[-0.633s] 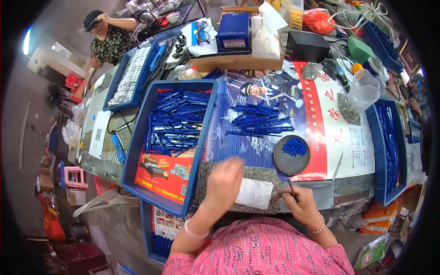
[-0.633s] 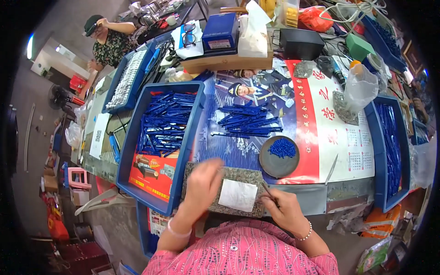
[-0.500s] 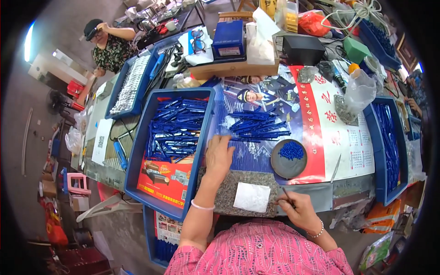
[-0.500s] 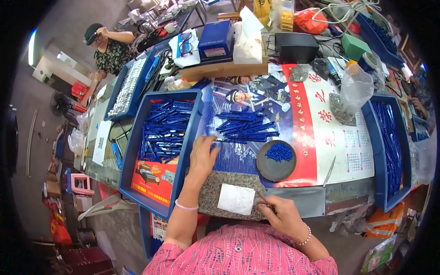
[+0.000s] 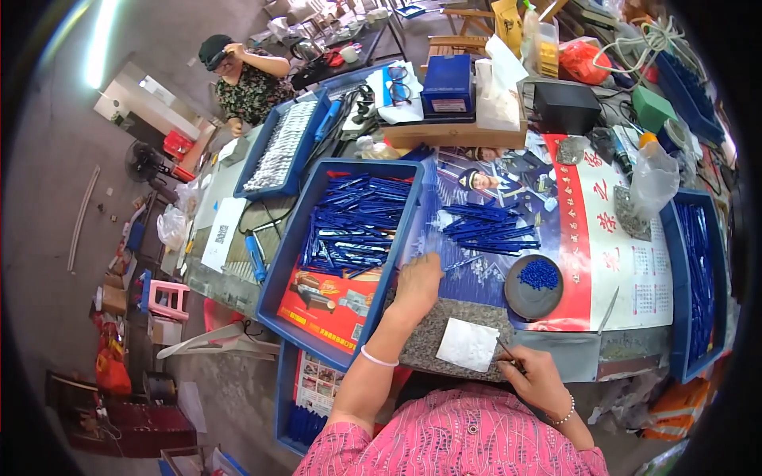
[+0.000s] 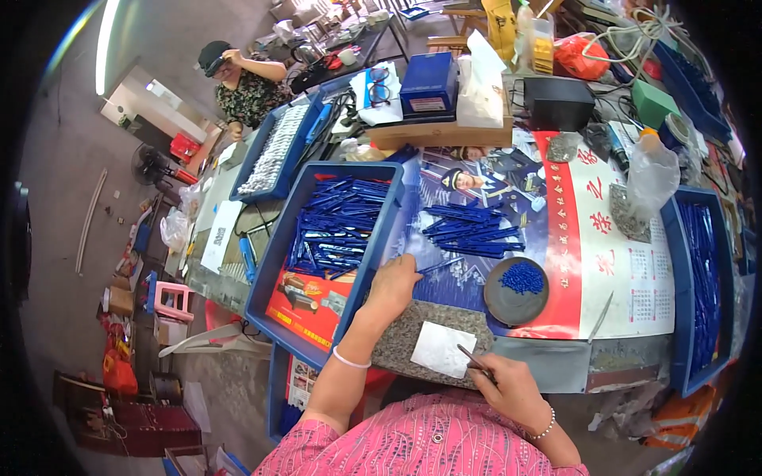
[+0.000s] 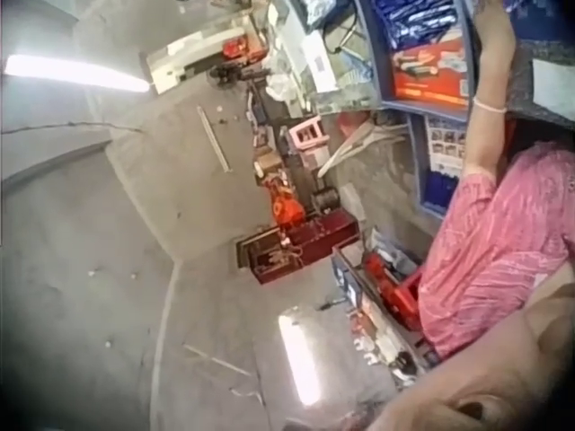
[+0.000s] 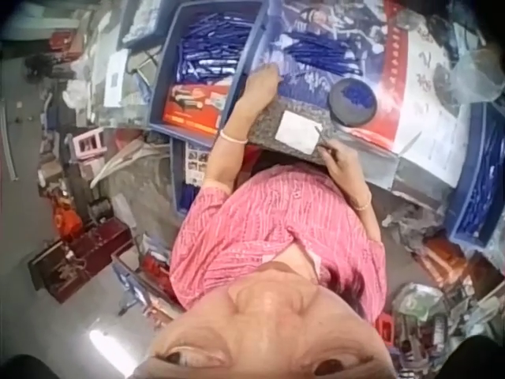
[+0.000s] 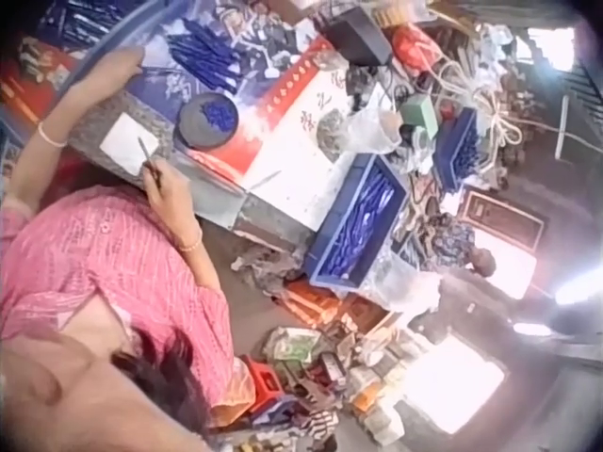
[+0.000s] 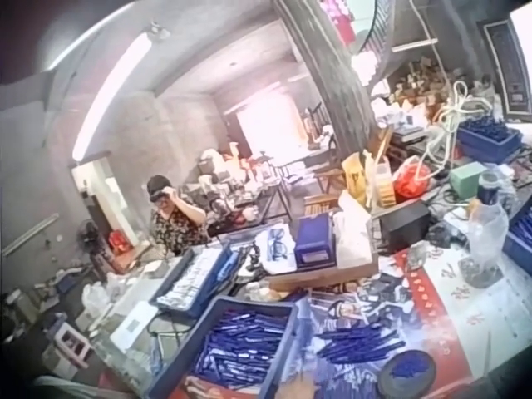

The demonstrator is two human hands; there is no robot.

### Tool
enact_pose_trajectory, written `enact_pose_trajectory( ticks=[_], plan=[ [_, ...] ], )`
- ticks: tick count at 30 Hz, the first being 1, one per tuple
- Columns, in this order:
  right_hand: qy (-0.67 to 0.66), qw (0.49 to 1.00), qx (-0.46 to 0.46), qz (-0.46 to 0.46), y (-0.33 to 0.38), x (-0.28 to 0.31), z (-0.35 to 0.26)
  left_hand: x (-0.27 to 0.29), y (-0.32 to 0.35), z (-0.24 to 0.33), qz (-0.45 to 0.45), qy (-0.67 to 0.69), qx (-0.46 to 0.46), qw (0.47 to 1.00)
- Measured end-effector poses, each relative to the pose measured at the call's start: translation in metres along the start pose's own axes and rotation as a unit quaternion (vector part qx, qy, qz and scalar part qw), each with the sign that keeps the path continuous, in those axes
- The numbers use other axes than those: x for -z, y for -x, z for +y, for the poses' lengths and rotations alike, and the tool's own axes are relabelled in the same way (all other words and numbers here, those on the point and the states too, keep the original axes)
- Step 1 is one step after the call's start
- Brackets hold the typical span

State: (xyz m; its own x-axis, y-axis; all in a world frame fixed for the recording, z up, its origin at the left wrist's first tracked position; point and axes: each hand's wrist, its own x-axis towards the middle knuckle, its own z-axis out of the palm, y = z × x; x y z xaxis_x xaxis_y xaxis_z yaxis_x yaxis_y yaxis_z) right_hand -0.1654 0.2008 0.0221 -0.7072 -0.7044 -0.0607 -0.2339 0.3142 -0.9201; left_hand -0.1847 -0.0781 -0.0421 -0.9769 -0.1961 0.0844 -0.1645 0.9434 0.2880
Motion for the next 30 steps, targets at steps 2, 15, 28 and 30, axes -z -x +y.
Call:
enact_pose_trajectory(
  ticks=[2,15,28,30],
  plan=[
    [0.001,1.000,0.001,-0.009,-0.001,-0.003,-0.002,0.012,0.009,0.002,0.010,0.030,0.000,1.000],
    [-0.442,0.885,-0.122,0.085,-0.011,-0.009,-0.009,0.066,0.111,0.079,0.012,0.396,-0.005,0.918],
    [-0.126,0.967,-0.116,0.188,-0.024,0.032,0.035,0.030,0.139,0.063,-0.228,0.714,0.172,0.639],
    [-0.026,0.969,-0.113,0.217,-0.032,0.038,0.049,0.032,0.137,0.061,-0.212,0.737,0.175,0.618]
  ],
)
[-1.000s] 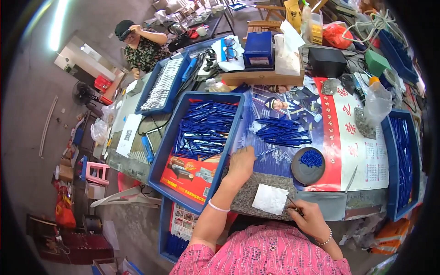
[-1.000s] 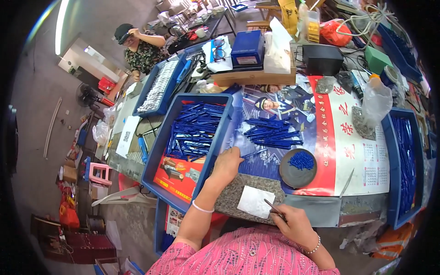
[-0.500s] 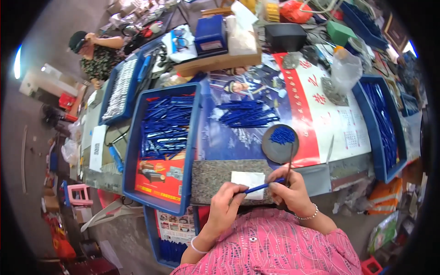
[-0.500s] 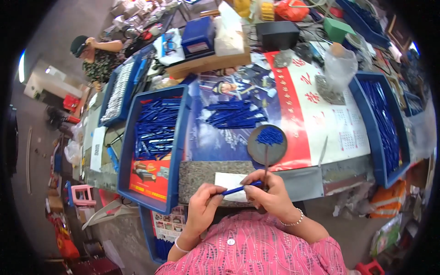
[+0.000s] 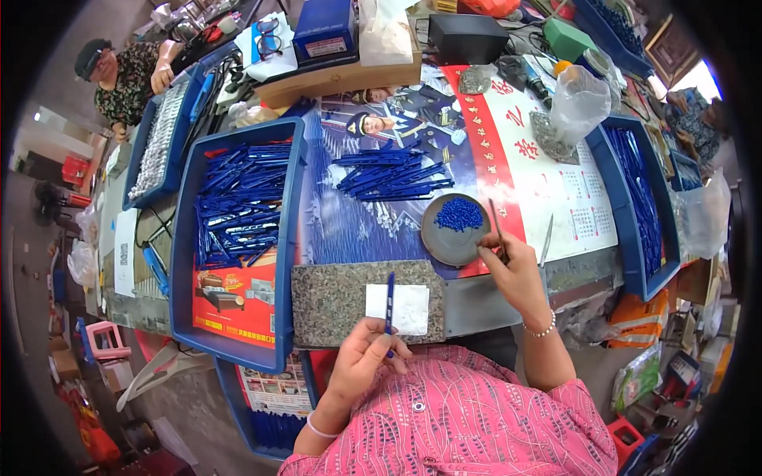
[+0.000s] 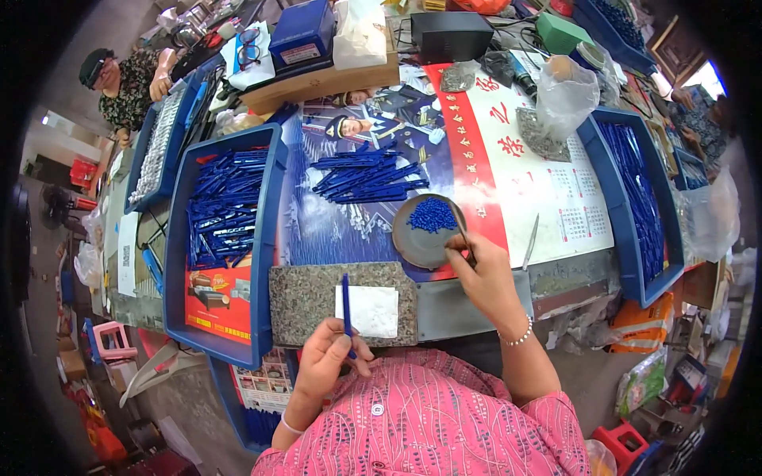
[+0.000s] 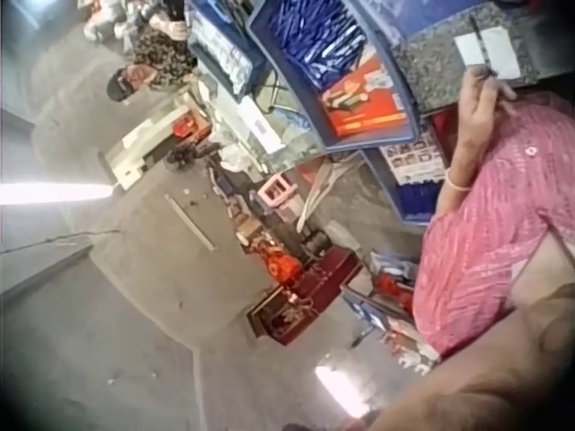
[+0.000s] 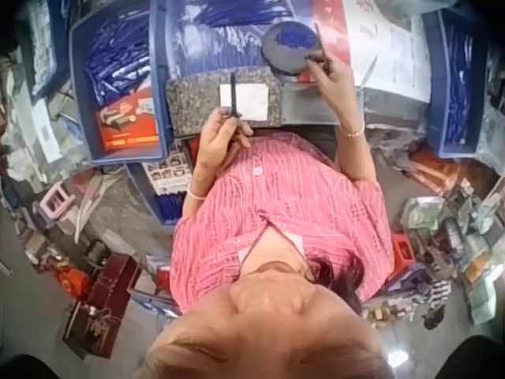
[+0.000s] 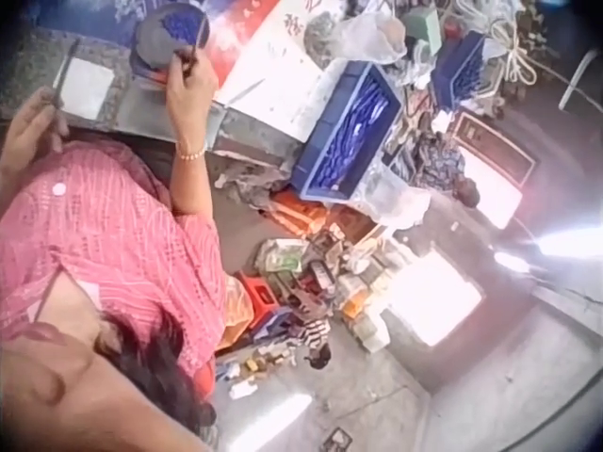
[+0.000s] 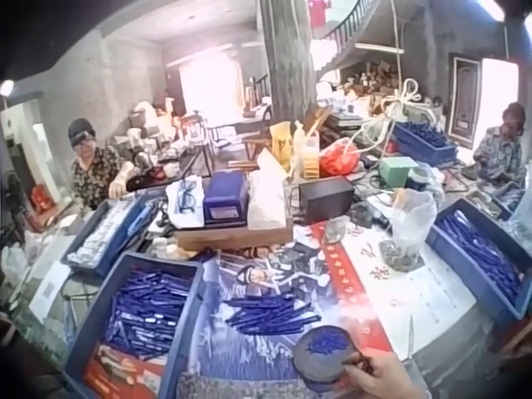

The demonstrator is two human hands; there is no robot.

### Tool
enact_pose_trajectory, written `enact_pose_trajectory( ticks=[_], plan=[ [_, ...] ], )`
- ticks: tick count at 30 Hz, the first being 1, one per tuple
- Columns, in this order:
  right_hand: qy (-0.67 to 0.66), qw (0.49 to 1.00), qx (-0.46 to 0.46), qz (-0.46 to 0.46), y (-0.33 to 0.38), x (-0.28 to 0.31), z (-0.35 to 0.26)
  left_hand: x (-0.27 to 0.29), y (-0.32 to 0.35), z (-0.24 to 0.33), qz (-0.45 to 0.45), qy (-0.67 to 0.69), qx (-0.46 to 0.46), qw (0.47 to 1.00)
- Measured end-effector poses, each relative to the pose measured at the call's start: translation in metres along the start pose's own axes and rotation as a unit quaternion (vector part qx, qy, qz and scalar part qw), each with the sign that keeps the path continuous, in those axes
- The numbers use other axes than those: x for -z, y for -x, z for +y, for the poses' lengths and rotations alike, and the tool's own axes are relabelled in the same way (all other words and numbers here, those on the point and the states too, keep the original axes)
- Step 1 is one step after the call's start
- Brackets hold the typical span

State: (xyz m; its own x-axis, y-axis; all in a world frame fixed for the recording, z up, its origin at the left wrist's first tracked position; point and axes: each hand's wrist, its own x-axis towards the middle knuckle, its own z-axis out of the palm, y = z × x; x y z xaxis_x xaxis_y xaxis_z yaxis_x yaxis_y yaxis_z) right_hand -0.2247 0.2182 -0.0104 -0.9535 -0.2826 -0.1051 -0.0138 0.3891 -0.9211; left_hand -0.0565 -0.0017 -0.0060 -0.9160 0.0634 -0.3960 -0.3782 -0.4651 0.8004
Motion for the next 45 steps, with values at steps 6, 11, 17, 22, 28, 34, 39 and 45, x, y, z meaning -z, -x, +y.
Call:
enact_pose_trajectory(
  ticks=[6,11,17,22,28,34,39,45],
  plan=[
    [0.237,0.962,0.132,0.016,-0.027,-0.012,0.011,0.003,0.005,0.003,0.000,0.071,-0.032,0.997],
    [0.394,0.912,0.111,-0.001,-0.040,-0.027,0.010,-0.001,0.009,0.003,0.051,0.036,-0.039,0.997],
    [0.422,0.896,0.137,-0.026,-0.045,-0.023,0.011,0.002,0.008,0.004,0.040,0.012,-0.039,0.998],
    [0.177,0.973,0.116,-0.094,-0.029,-0.009,-0.010,0.001,0.004,0.007,0.039,0.015,-0.041,0.998],
    [-0.443,0.871,-0.067,-0.204,0.004,-0.011,-0.018,-0.008,-0.009,0.008,-0.003,0.045,-0.022,0.999],
    [-0.601,0.739,-0.112,-0.282,0.008,-0.023,-0.003,-0.018,-0.014,0.010,-0.022,0.045,-0.011,0.999],
    [-0.664,0.664,-0.124,-0.321,0.010,-0.030,0.008,-0.019,-0.014,0.010,-0.015,0.036,-0.011,0.999],
    [-0.723,0.588,-0.123,-0.341,0.010,-0.038,0.009,-0.018,-0.014,0.010,-0.021,0.038,-0.007,0.999]
  ],
)
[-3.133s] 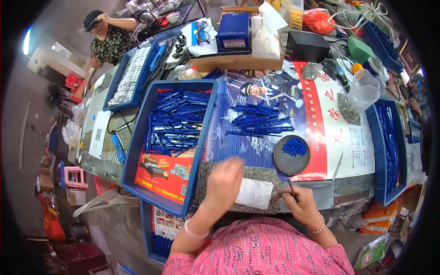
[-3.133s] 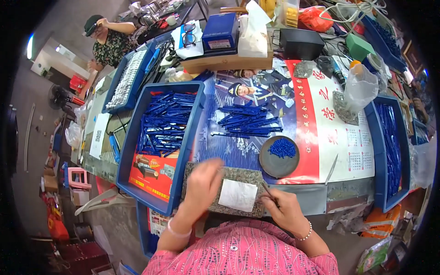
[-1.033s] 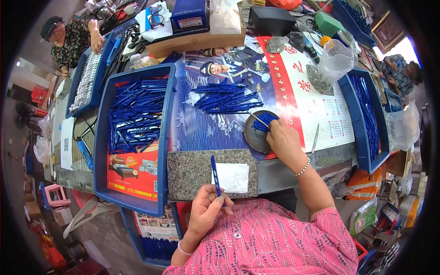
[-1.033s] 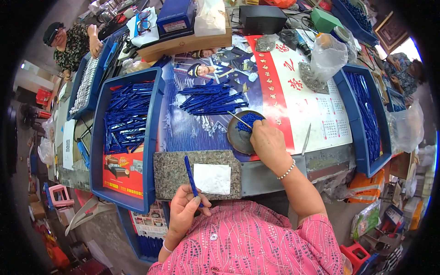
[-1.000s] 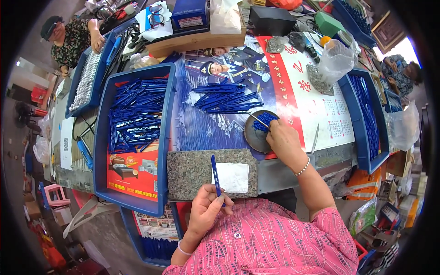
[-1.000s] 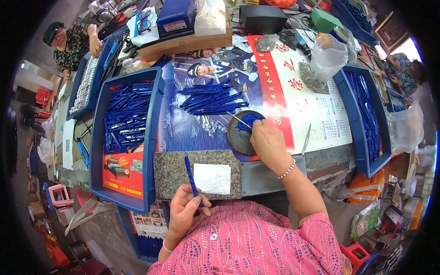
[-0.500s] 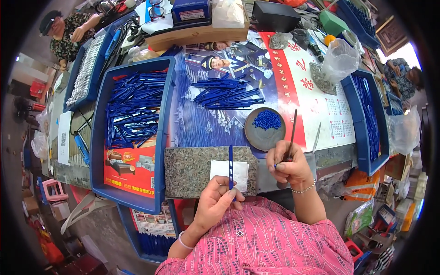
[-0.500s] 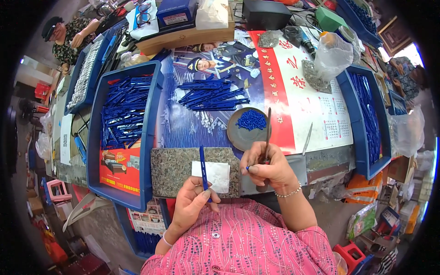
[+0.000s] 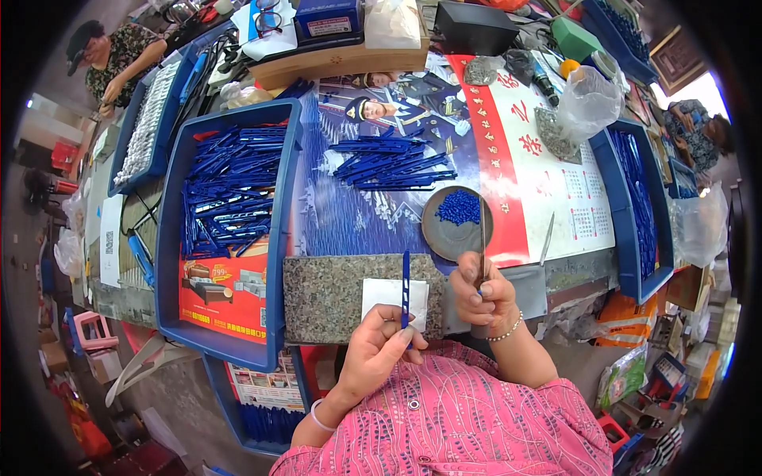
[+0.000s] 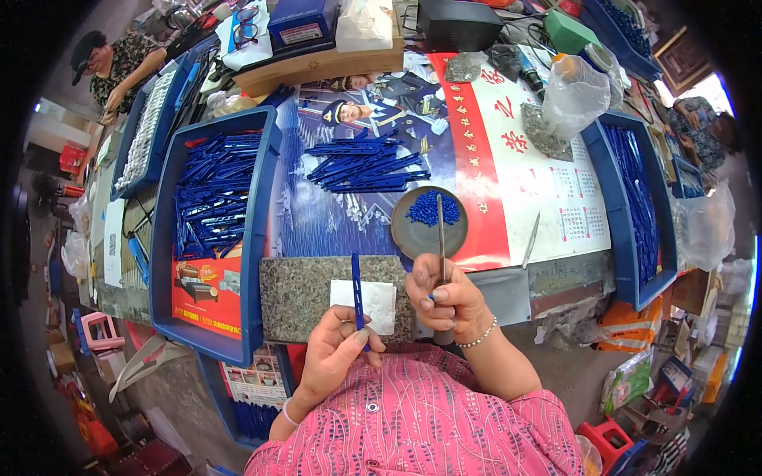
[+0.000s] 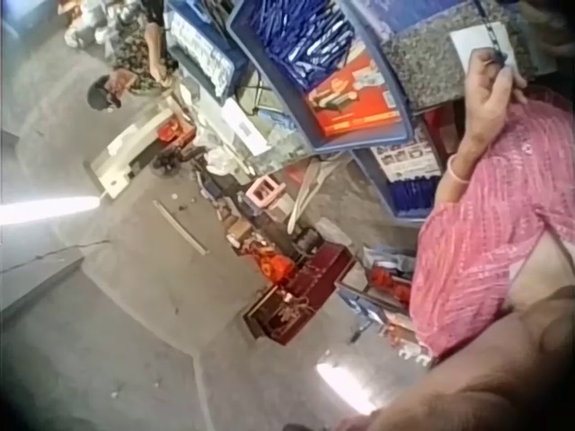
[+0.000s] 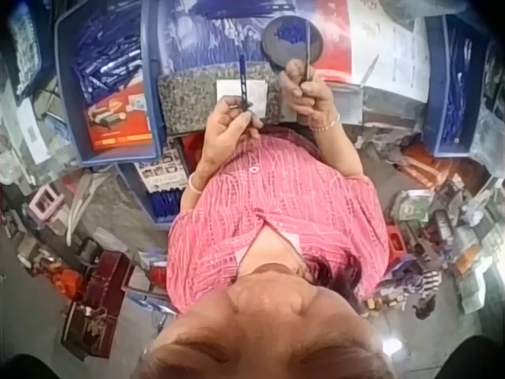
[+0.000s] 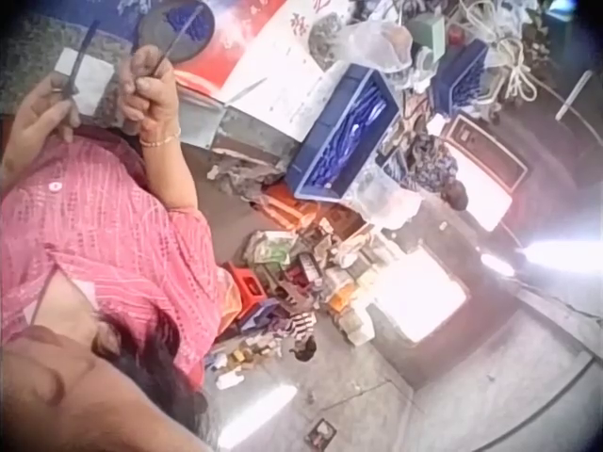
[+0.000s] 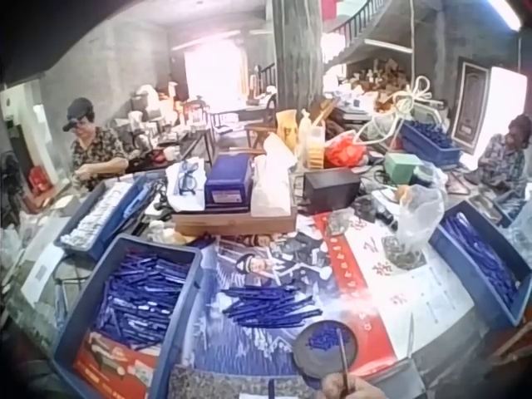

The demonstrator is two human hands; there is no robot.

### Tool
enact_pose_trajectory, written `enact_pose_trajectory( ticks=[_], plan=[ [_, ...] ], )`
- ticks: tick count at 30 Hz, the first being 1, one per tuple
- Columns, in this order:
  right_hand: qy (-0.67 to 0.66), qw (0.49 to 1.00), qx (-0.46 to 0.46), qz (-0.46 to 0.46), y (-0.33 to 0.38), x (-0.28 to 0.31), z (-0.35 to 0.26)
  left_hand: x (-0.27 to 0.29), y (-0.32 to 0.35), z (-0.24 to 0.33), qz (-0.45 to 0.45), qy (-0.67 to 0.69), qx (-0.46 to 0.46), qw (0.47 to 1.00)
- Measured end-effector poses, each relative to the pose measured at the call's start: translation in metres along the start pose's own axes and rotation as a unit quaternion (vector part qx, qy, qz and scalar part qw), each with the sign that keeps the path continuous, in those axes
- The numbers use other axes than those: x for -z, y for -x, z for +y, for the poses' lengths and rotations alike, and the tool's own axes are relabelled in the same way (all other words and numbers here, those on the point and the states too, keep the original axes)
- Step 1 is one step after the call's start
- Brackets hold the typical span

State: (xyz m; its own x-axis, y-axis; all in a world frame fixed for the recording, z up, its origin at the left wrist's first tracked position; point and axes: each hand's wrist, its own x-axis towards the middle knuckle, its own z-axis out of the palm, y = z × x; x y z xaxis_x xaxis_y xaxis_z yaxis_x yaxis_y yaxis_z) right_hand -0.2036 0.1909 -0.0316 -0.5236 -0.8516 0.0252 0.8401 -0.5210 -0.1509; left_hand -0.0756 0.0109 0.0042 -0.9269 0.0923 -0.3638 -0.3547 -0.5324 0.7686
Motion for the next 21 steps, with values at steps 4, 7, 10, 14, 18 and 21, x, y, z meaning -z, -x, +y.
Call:
enact_pose_trajectory(
  ticks=[4,7,10,14,18,21],
  plan=[
    [-0.054,0.998,-0.018,-0.028,-0.0042,-0.0018,0.0006,0.0003,-0.0002,-0.0002,-0.001,0.009,0.004,1.000],
    [-0.070,0.997,-0.019,-0.036,-0.0046,-0.0024,0.0021,0.0004,-0.0002,-0.0002,-0.001,0.005,0.001,1.000],
    [-0.069,0.997,-0.018,-0.036,-0.0029,-0.0002,0.0024,0.0005,-0.0004,-0.0009,0.002,-0.006,-0.002,1.000],
    [-0.061,0.997,-0.016,-0.033,-0.0007,-0.0004,0.0044,0.0001,-0.0001,-0.0011,0.009,-0.028,-0.001,1.000],
    [-0.047,0.998,-0.018,-0.035,0.0009,0.0014,0.0046,-0.0008,0.0007,-0.0003,0.008,-0.033,-0.002,0.999],
    [-0.035,0.999,-0.019,-0.029,0.0010,0.0006,0.0048,-0.0015,0.0002,0.0000,0.009,-0.037,-0.002,0.999]
  ],
)
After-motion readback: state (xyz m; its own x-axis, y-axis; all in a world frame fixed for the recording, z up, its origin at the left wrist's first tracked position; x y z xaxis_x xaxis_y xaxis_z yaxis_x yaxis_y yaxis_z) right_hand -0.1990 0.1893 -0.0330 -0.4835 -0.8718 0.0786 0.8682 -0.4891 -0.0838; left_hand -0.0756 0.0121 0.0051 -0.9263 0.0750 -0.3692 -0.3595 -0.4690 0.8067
